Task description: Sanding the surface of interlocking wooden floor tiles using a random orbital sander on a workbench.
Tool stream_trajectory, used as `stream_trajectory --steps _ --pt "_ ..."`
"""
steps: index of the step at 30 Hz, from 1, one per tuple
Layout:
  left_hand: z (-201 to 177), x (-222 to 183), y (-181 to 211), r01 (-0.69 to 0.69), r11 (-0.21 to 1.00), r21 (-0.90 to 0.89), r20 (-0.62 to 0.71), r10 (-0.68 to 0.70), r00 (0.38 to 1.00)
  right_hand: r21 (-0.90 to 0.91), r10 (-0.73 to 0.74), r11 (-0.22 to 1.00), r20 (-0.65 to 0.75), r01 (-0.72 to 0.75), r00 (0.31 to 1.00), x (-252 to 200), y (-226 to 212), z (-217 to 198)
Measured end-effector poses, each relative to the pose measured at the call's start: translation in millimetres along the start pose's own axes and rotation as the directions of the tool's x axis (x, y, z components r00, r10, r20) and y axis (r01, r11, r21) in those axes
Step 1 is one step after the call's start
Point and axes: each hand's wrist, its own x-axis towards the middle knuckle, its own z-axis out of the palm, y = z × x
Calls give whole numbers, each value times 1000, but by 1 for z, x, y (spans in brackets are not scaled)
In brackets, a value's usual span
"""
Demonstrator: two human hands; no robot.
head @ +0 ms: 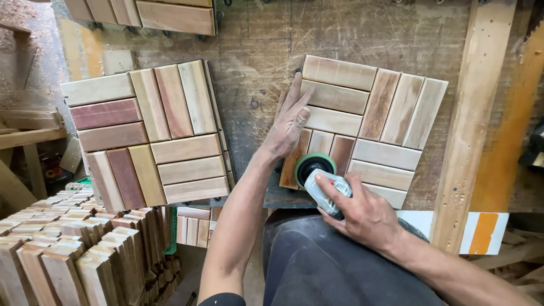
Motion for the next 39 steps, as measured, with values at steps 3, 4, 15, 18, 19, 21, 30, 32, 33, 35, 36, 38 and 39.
stream_trajectory --steps 3,4,15,18,19,21,30,32,33,35,36,38,39 --pt "5 1 5 19 981 195 10 -21 1000 -192 -164 970 -65 149 984 -5 10 -11" --pt "10 -2 1 28 979 200 7 -30 1000 -185 -170 970 -63 156 984 -9 16 -12" --pt "38 35 30 -120 435 893 78 113 990 -135 132 981 -51 -138 990 -60 80 -12" --pt "40 41 33 -162 423 892 111 141 984 -179 226 952 -135 -248 965 -64 84 -16" --pt "40 42 34 -173 423 889 122 144 982 -177 237 950 -137 -259 962 -67 89 -16" --pt "40 45 36 -190 402 896 174 76 982 -102 341 928 -151 -358 928 -72 98 -17" --pt "37 62 42 -291 419 860 253 146 956 -72 366 923 -141 -379 920 -21 76 -23" --pt "44 62 31 -262 468 844 203 174 964 -20 417 905 -167 -426 894 -17 59 -20" --pt "49 60 26 -234 521 821 156 191 969 35 469 881 -179 -471 865 -18 50 -19" --pt "52 58 26 -212 512 832 132 189 973 43 477 877 -185 -478 859 -24 57 -26" --pt "53 58 26 -189 501 845 108 187 976 53 484 874 -191 -484 854 -28 61 -30" --pt "59 54 28 -168 513 842 81 188 979 82 522 852 -210 -517 827 -40 80 -38" --pt "61 54 29 -146 523 840 54 187 981 113 557 830 -226 -546 799 -45 90 -42"
